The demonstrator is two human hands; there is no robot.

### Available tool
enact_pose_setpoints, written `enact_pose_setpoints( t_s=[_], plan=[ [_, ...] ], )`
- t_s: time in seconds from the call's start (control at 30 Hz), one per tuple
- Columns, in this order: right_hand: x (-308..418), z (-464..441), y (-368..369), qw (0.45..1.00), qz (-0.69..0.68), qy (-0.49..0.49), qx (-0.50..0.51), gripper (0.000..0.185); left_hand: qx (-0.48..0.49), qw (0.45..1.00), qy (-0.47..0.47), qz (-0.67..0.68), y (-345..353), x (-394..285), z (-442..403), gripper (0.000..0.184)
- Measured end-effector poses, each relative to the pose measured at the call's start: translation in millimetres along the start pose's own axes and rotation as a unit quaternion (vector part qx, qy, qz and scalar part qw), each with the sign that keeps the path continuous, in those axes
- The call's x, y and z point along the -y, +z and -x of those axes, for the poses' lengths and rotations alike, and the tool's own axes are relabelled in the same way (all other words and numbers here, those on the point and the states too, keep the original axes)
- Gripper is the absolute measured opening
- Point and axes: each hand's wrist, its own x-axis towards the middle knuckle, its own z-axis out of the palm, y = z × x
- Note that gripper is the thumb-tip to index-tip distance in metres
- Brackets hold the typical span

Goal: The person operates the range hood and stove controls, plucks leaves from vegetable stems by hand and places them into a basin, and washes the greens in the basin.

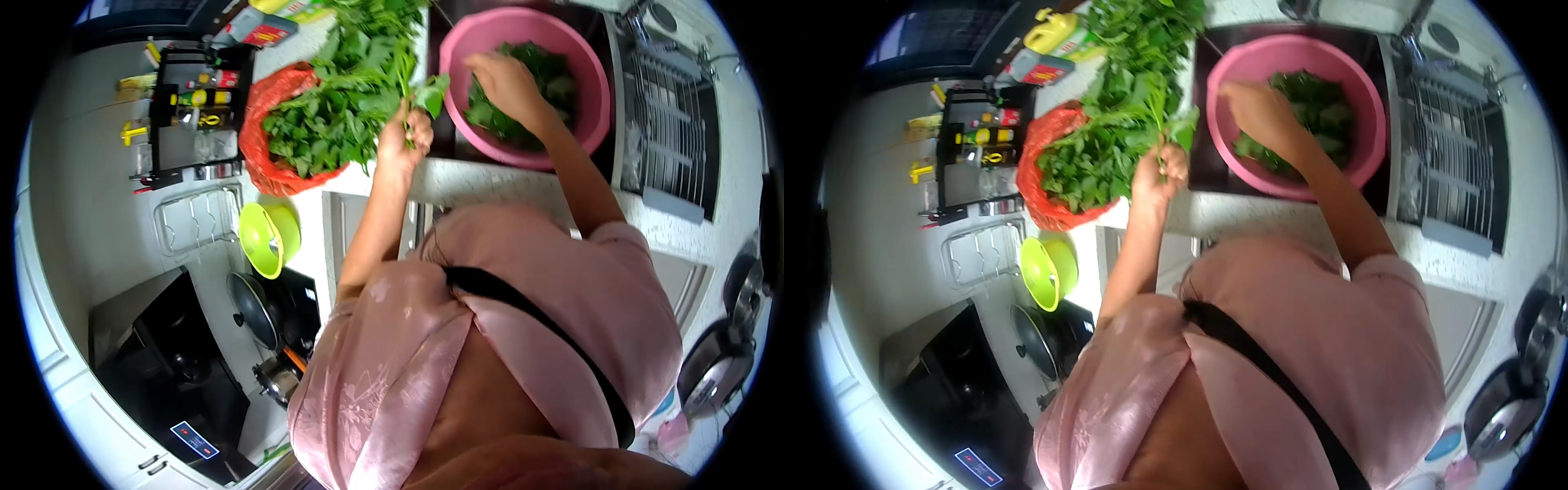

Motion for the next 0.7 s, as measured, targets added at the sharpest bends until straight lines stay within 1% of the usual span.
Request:
enact_pose_setpoints(
  t_s=[0.07, 0.1, 0.17, 0.2, 0.27, 0.33, 0.4, 0.43, 0.5, 0.53, 0.57, 0.6, 0.63, 0.67, 0.7],
  plan=[
    [-12, 10, -6, 0.998, -0.012, 0.059, 0.023, 0.013, -0.017, 1.000, 0.022, 0.003, 7, -9, 5, 0.017],
    [-20, 17, -8, 0.998, -0.011, 0.057, 0.019, 0.013, -0.035, 0.999, 0.024, 0.005, 9, -14, 7, 0.015],
    [-36, 34, -11, 0.987, 0.030, 0.130, 0.090, 0.012, -0.072, 0.996, 0.047, -0.035, 7, -29, 5, 0.014],
    [-41, 43, -14, 0.987, 0.031, 0.132, 0.086, 0.012, -0.093, 0.993, 0.060, -0.049, 12, -39, 4, 0.014],
    [-48, 56, -16, 0.987, 0.023, 0.131, 0.095, 0.013, -0.071, 0.993, 0.060, -0.071, 15, -71, -9, 0.014],
    [-65, 74, -9, 0.985, 0.038, 0.139, 0.094, 0.013, -0.122, 0.968, 0.125, -0.179, 61, -98, -11, 0.016],
    [-67, 76, -9, 0.984, 0.055, 0.146, 0.089, 0.014, -0.124, 0.942, 0.180, -0.254, 85, -139, -30, 0.017],
    [-63, 77, -12, 0.982, 0.045, 0.160, 0.093, 0.014, -0.133, 0.921, 0.221, -0.291, 106, -157, -37, 0.016],
    [-55, 74, -15, 0.980, 0.038, 0.173, 0.094, 0.014, -0.087, 0.860, 0.305, -0.400, 130, -202, -61, 0.021],
    [-50, 72, -16, 0.976, 0.042, 0.192, 0.096, 0.014, -0.070, 0.845, 0.328, -0.417, 139, -225, -78, 0.024],
    [-48, 71, -16, 0.971, 0.046, 0.213, 0.102, 0.013, -0.036, 0.821, 0.311, -0.477, 157, -233, -80, 0.027],
    [-49, 69, -15, 0.970, 0.047, 0.215, 0.107, 0.013, -0.034, 0.764, 0.313, -0.563, 150, -264, -104, 0.034],
    [-51, 70, -14, 0.971, 0.053, 0.211, 0.097, 0.014, -0.128, 0.715, 0.331, -0.602, 159, -258, -104, 0.040],
    [-52, 74, -13, 0.972, 0.057, 0.207, 0.094, 0.014, -0.148, 0.683, 0.357, -0.620, 145, -271, -122, 0.041],
    [-52, 75, -14, 0.969, 0.055, 0.212, 0.118, 0.014, -0.144, 0.682, 0.334, -0.634, 130, -290, -135, 0.040]
  ],
)
